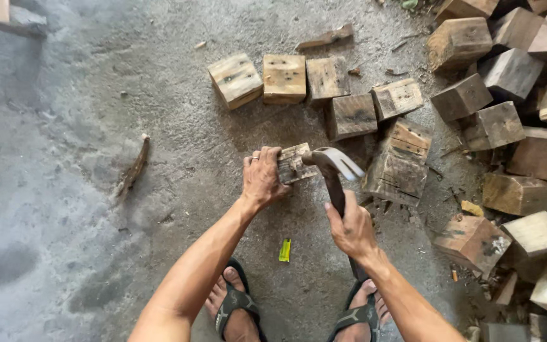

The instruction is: The person holds a claw hammer in one hand and uses it to pull nails out of small wooden blocks on the floor, then sets each block aside and picks up the next block from a pile, repeating the nail-pulling across many blocks.

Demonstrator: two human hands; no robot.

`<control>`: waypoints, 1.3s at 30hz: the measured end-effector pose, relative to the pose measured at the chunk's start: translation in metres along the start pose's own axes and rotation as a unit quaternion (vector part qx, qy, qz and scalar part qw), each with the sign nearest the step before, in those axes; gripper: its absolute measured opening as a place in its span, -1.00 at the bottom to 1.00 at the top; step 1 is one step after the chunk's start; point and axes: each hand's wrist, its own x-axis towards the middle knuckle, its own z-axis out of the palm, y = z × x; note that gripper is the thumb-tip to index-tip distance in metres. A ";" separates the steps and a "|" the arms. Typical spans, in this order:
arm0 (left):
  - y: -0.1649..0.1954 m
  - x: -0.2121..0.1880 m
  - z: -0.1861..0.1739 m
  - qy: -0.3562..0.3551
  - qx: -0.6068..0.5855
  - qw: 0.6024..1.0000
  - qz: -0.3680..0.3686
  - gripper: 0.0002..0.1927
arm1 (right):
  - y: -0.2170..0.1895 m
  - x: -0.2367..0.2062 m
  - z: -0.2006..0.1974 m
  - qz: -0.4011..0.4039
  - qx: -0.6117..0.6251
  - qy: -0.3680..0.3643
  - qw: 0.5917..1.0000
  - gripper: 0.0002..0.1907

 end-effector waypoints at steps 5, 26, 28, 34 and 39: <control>0.001 -0.005 0.007 0.005 0.006 1.000 0.013 0.00 | -0.045 -0.028 -0.076 -0.107 0.165 0.115 0.974 -0.80; 0.026 -0.031 0.016 0.013 -0.155 0.974 -0.162 0.04 | 0.111 -0.128 0.026 0.164 0.071 -0.058 0.982 -0.65; 0.032 -0.042 0.011 -0.029 -0.265 0.941 -0.208 0.01 | 0.121 -0.138 0.035 0.304 0.162 -0.090 0.935 -0.66; 0.006 -0.035 -0.034 -0.132 -0.040 0.989 -0.047 0.10 | 0.134 -0.151 0.045 0.379 0.340 -0.134 0.851 -0.74; -0.006 0.012 -0.040 -0.112 0.124 0.963 0.214 0.22 | 0.138 -0.146 0.044 0.385 0.371 -0.143 0.833 -0.75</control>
